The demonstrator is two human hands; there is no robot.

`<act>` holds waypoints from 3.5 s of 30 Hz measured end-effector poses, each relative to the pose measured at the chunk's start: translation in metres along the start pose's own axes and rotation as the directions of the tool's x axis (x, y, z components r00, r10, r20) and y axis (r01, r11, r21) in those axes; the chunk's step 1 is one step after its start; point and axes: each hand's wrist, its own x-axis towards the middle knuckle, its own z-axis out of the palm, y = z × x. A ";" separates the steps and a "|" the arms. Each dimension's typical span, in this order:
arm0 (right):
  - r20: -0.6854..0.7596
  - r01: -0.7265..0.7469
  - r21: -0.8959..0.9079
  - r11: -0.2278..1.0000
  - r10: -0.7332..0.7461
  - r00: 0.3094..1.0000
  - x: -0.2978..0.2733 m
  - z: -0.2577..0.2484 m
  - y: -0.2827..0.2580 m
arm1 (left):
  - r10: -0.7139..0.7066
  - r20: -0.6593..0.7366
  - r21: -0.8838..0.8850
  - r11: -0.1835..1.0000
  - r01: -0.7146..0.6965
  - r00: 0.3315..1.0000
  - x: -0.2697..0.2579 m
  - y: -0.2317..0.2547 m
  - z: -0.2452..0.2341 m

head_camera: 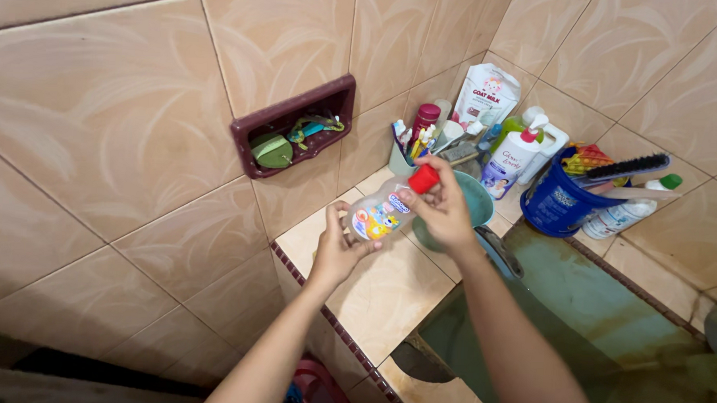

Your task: The person pours liquid from a large white bottle into a smaller bottle, then transfers water from a blue jug into a black bucket. They then wash a dark garment on the floor using a bar of soap and a brush, scrubbing the fabric before rinsing it in the bucket.

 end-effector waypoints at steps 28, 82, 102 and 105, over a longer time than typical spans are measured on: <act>0.062 0.052 -0.664 0.746 -0.015 0.998 0.134 -0.131 0.167 | -0.297 0.050 0.947 0.318 0.049 0.953 0.032 -0.122 -0.055; 0.481 0.299 -0.689 0.660 0.109 0.870 0.119 -0.049 0.130 | -0.156 -0.484 0.817 0.272 0.508 0.861 0.038 -0.083 -0.112; 0.170 0.180 -0.983 -0.019 0.254 0.952 0.151 -0.279 0.271 | -0.259 0.224 0.974 0.080 -0.210 0.940 0.107 -0.217 0.063; 0.132 0.168 -0.982 -0.091 0.309 0.942 0.152 -0.277 0.272 | -0.346 -0.021 0.840 0.503 0.204 0.938 0.108 -0.250 0.056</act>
